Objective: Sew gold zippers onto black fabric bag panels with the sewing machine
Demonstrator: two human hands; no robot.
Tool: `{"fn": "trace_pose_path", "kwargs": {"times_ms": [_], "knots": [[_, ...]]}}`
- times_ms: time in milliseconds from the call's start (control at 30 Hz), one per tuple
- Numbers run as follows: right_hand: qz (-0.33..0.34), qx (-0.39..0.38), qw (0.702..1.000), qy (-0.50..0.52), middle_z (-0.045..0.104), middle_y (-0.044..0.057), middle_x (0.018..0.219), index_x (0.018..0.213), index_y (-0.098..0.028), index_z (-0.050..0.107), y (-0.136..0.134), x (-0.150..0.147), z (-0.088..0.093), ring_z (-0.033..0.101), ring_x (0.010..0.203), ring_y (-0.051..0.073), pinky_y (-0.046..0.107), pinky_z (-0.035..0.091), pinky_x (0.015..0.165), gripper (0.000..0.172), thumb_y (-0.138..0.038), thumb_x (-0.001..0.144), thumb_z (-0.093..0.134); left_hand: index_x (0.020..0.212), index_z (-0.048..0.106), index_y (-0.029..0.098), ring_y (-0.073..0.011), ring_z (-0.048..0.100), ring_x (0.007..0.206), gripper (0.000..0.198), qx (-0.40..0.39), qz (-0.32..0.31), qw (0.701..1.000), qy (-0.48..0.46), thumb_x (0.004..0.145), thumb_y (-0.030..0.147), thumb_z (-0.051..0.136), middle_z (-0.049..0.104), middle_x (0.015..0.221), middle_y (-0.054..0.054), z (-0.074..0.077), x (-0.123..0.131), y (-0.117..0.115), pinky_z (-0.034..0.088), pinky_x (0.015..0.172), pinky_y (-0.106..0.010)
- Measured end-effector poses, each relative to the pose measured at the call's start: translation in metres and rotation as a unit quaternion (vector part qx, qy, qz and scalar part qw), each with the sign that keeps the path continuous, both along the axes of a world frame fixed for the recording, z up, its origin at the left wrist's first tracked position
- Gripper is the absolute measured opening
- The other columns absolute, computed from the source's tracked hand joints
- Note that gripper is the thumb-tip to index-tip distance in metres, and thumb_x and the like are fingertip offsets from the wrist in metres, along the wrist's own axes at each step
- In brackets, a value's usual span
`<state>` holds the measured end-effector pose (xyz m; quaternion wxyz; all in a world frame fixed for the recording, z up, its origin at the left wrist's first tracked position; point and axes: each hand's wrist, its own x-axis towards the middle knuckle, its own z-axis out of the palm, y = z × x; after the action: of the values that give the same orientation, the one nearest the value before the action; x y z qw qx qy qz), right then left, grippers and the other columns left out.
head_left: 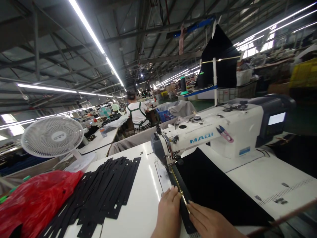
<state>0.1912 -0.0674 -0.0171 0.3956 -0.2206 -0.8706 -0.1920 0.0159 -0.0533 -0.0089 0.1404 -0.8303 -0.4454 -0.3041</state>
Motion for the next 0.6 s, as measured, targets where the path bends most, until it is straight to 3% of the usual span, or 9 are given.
{"fn": "trace_pose_path", "kwargs": {"times_ms": [167,300,600], "knots": [[0.009,-0.015,0.999,-0.03,0.07,0.011,0.093,0.091,-0.01,0.067,0.006,0.0,-0.002,0.067,0.085,0.02,0.025,0.054,0.077,0.041,0.003,0.079,0.029,0.097,0.062,0.015,-0.0223,0.066,0.09,0.038,0.031,-0.014,0.999,0.019,0.072,-0.005,0.041,0.069,0.1,-0.01,-0.005,-0.002,0.008,0.055,0.083,-0.04],[0.0,-0.01,1.0,0.022,0.071,0.011,0.089,0.088,-0.012,0.067,0.018,-0.003,-0.003,0.067,0.081,0.02,0.027,0.056,0.071,0.044,0.0,0.08,0.025,0.094,0.062,0.014,-0.0223,0.067,0.085,0.038,0.05,-0.007,0.999,0.013,0.07,-0.007,0.041,0.07,0.096,-0.009,-0.004,-0.002,0.02,0.057,0.077,-0.038],[0.014,-0.085,0.996,0.001,0.069,0.011,0.097,0.098,-0.011,0.064,0.042,-0.004,0.012,0.065,0.091,0.019,0.026,0.053,0.081,0.04,-0.001,0.077,0.032,0.095,0.064,0.015,-0.0226,0.064,0.082,0.035,-0.055,0.019,0.998,-0.001,0.07,-0.003,0.046,0.067,0.094,-0.01,0.009,-0.006,0.042,0.056,0.072,-0.034]]}}
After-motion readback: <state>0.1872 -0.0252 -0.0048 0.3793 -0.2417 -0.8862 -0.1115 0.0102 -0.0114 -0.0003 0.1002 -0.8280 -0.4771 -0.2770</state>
